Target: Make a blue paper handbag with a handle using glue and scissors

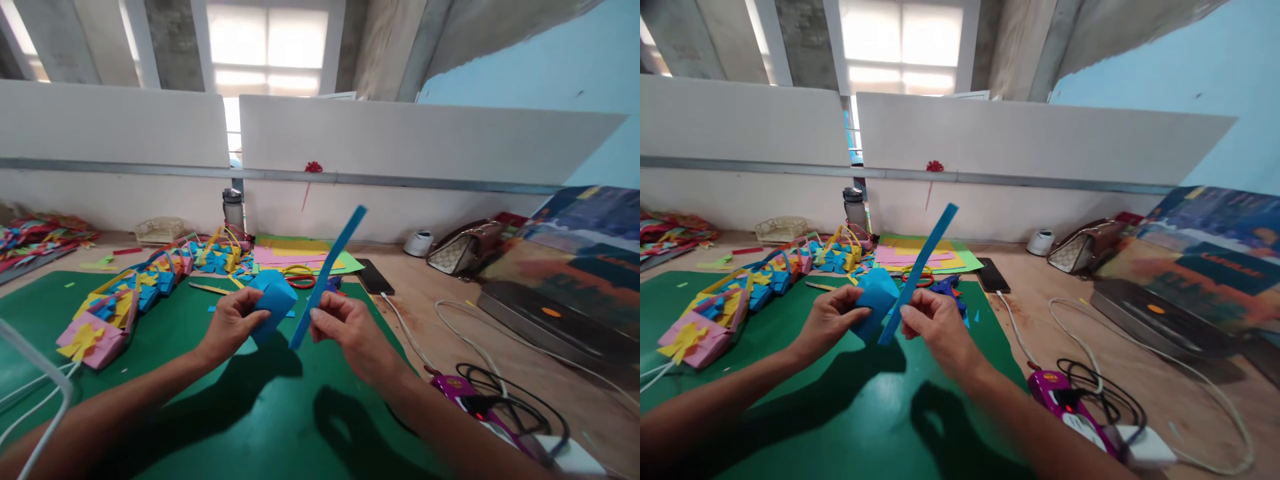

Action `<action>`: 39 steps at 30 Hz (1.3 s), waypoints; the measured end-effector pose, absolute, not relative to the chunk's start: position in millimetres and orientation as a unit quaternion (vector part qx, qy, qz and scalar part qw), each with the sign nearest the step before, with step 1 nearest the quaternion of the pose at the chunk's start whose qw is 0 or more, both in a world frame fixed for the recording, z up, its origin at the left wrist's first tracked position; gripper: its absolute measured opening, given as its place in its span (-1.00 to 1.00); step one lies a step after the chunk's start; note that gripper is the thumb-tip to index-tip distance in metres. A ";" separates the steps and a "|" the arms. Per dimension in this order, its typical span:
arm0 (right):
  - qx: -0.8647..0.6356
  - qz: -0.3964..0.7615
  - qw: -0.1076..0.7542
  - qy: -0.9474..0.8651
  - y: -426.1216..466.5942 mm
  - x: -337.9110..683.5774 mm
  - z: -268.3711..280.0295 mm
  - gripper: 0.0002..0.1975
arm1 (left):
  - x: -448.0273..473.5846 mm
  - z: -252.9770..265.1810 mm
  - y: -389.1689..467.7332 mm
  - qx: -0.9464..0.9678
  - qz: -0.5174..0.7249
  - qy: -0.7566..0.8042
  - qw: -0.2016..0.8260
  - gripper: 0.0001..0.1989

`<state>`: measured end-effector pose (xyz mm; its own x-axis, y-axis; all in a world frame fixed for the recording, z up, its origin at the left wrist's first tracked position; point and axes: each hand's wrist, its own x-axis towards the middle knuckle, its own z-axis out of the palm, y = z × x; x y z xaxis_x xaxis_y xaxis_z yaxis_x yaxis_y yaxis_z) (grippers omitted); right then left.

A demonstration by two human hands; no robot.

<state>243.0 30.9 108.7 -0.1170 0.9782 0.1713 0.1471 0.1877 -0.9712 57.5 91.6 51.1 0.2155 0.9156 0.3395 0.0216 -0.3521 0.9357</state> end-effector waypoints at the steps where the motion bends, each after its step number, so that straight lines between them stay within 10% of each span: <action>1: -0.457 0.430 0.502 -0.595 28.6 242.7 111.1 -0.82 | 58.5 50.3 87.5 0.652 0.499 0.362 0.441 -0.86; 39: -0.457 0.088 0.472 -0.749 12.2 249.4 93.2 -0.88 | 56.5 14.9 53.5 0.848 0.416 0.226 0.237 -0.78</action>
<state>249.4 12.2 93.2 -0.1363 0.7681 0.6256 0.6014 0.5660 -0.5639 56.5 53.5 14.9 0.5516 0.5814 0.5980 0.1871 -0.7850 0.5905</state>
